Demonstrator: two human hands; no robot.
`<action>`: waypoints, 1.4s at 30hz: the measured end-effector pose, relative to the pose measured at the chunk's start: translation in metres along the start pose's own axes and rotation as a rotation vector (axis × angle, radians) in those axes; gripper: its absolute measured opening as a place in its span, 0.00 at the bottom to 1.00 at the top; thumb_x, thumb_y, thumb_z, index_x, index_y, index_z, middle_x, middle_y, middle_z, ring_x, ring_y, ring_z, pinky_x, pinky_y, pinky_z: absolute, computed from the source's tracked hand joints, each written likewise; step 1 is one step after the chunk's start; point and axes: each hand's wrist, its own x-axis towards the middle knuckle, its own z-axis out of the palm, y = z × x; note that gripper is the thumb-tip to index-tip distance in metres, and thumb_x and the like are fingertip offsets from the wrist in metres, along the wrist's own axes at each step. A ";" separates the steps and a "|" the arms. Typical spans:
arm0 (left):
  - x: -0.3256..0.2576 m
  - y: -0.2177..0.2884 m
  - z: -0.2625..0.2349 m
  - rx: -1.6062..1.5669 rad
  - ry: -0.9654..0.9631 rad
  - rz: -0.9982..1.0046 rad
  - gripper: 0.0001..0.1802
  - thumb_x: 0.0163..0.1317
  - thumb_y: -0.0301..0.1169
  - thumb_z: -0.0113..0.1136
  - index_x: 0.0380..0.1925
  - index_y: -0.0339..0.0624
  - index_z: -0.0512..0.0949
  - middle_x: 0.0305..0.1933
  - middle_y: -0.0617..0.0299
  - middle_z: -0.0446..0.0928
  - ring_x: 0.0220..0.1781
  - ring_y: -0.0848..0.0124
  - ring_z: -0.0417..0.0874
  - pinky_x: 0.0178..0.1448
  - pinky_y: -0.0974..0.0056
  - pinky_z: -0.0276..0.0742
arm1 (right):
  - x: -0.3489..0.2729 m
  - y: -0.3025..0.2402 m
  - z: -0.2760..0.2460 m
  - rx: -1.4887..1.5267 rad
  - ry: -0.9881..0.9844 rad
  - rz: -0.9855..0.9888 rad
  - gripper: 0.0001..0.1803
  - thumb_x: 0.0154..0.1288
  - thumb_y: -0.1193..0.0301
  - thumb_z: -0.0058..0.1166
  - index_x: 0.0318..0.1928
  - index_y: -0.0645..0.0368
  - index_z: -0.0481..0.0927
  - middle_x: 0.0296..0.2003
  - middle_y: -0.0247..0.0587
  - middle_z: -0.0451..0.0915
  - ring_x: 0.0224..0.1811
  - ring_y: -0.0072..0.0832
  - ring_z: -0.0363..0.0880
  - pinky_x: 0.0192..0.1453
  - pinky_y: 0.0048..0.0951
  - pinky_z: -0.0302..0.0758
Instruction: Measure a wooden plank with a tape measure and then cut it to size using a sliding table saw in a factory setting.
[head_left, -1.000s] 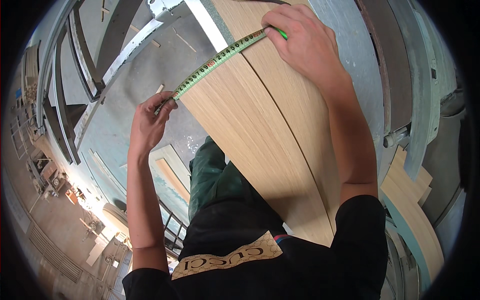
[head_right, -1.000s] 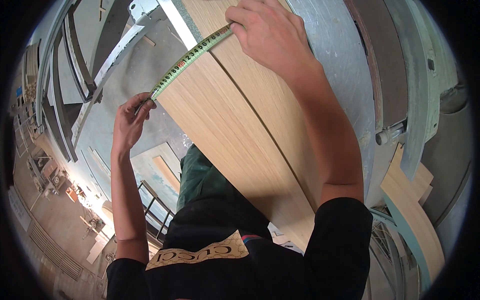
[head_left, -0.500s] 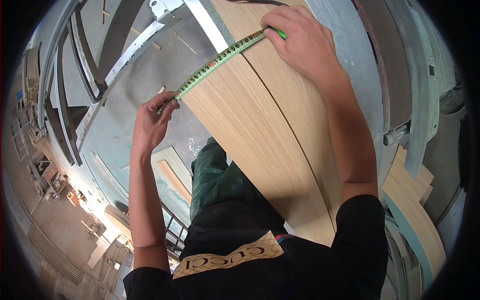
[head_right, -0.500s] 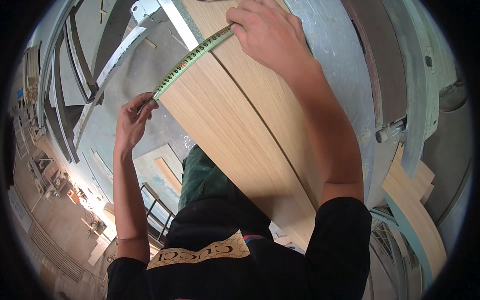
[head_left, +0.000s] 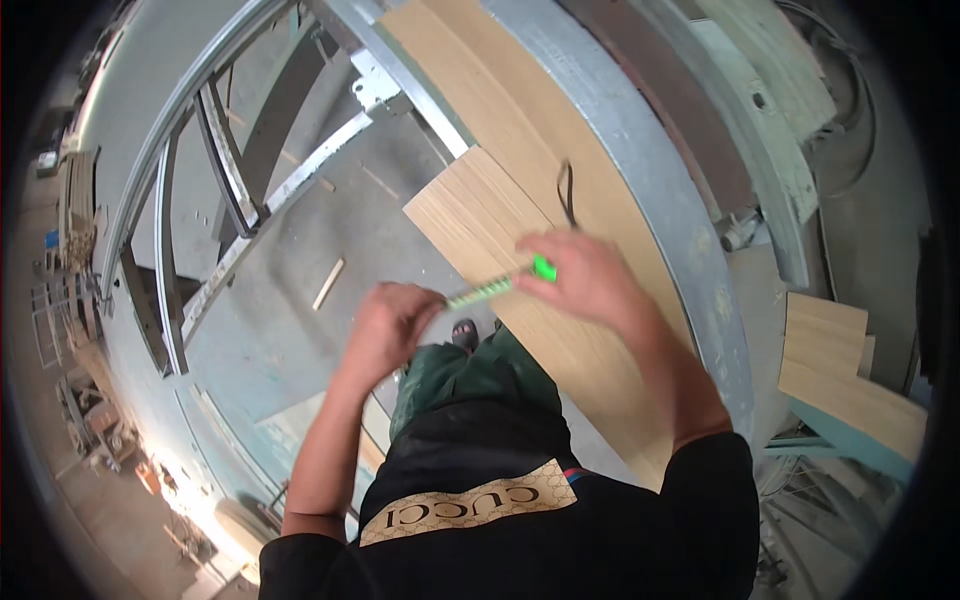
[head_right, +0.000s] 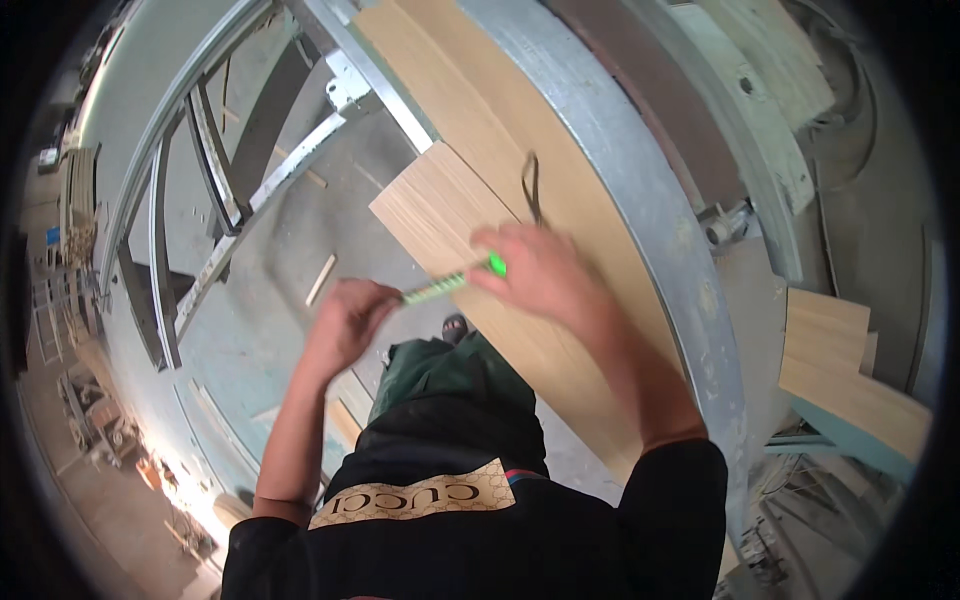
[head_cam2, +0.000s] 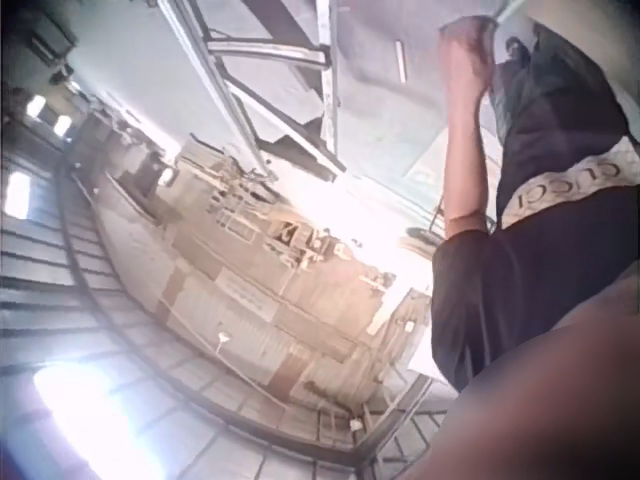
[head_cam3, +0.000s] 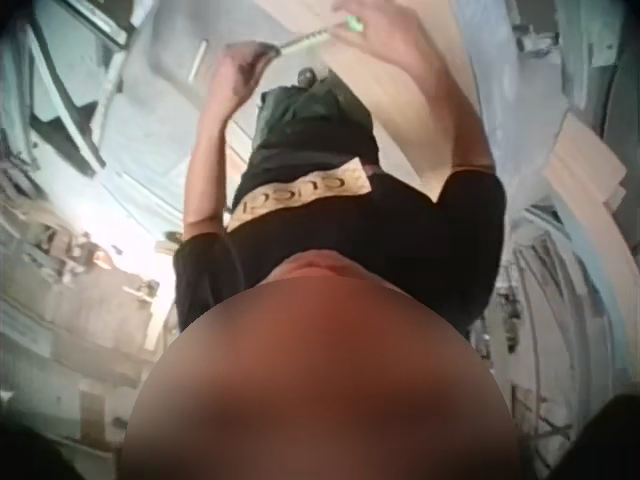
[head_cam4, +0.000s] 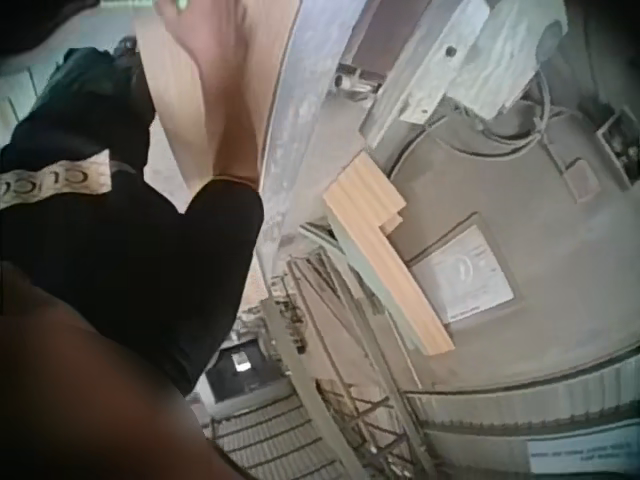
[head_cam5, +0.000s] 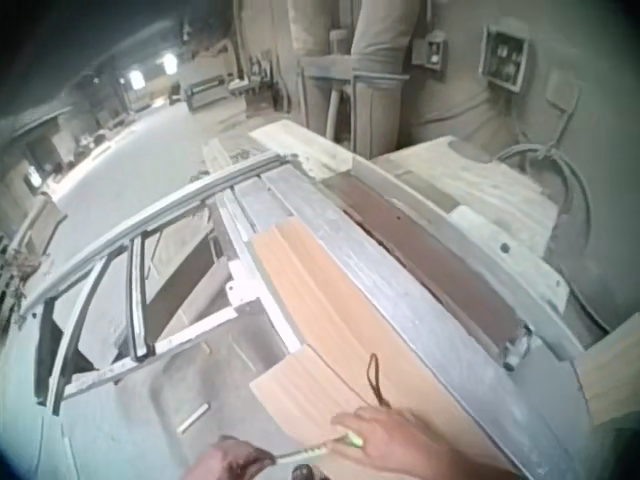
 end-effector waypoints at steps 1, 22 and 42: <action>-0.008 0.009 0.010 0.017 -0.023 0.069 0.05 0.59 0.27 0.68 0.35 0.41 0.85 0.33 0.52 0.83 0.37 0.51 0.83 0.48 0.52 0.76 | -0.025 -0.011 0.012 0.031 0.020 0.033 0.22 0.62 0.54 0.67 0.52 0.50 0.83 0.44 0.43 0.85 0.46 0.44 0.84 0.49 0.43 0.81; -0.176 0.093 0.212 -0.289 -0.843 0.353 0.11 0.68 0.27 0.65 0.47 0.35 0.82 0.42 0.58 0.83 0.38 0.72 0.81 0.46 0.66 0.79 | -0.539 -0.122 0.242 1.154 1.092 1.098 0.22 0.75 0.53 0.54 0.46 0.61 0.84 0.34 0.32 0.81 0.37 0.20 0.76 0.43 0.27 0.75; -0.415 0.737 0.461 -1.067 -1.629 1.141 0.11 0.68 0.28 0.53 0.44 0.31 0.78 0.39 0.52 0.78 0.40 0.57 0.80 0.46 0.58 0.76 | -1.006 -0.033 0.329 1.279 1.766 1.141 0.21 0.75 0.57 0.54 0.49 0.65 0.83 0.37 0.37 0.83 0.40 0.24 0.78 0.46 0.27 0.75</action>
